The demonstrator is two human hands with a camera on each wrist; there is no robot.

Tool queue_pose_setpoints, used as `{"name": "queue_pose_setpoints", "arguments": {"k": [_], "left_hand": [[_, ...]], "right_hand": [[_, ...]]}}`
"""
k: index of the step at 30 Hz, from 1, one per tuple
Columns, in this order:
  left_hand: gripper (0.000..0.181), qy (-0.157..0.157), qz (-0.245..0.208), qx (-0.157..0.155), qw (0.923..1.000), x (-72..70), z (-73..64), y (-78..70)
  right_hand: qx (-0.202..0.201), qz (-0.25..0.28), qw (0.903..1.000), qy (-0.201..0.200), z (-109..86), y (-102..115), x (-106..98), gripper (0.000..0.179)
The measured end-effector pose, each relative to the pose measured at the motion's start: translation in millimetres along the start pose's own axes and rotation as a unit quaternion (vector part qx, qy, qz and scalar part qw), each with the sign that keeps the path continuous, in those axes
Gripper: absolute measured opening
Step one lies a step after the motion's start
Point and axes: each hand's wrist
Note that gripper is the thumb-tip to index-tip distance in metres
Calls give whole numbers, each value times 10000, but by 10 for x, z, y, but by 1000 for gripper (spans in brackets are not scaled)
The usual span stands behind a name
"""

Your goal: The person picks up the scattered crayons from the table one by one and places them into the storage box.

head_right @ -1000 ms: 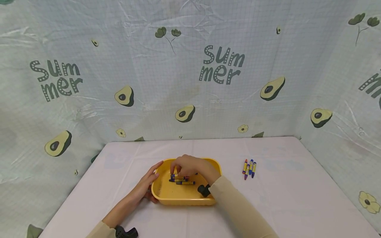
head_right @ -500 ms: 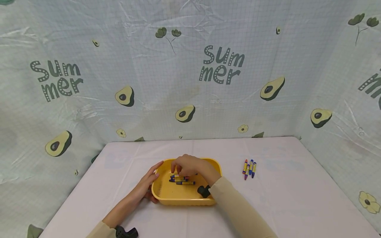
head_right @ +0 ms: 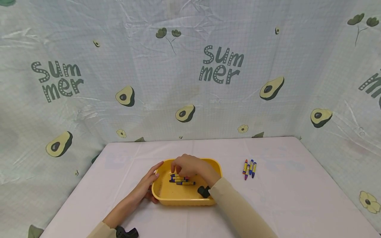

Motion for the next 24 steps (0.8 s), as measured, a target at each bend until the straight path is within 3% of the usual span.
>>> {"name": "queue_pose_setpoints", "arguments": {"k": [11, 24], "left_hand": [[49, -60, -6, 5, 10000, 9, 12, -5], [44, -109, 72, -61, 9999, -10, 10, 19]], "right_hand": [[-232, 267, 9990, -257, -145, -38, -127, 23], [-243, 159, 9966, -770, -626, -128, -287, 24]]}}
Point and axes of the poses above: each hand's wrist, its own z-axis towards the middle knuckle, its own x-axis out of the palm, y = z × x, and after that the axes turned 13 degrees about -z, right-handed
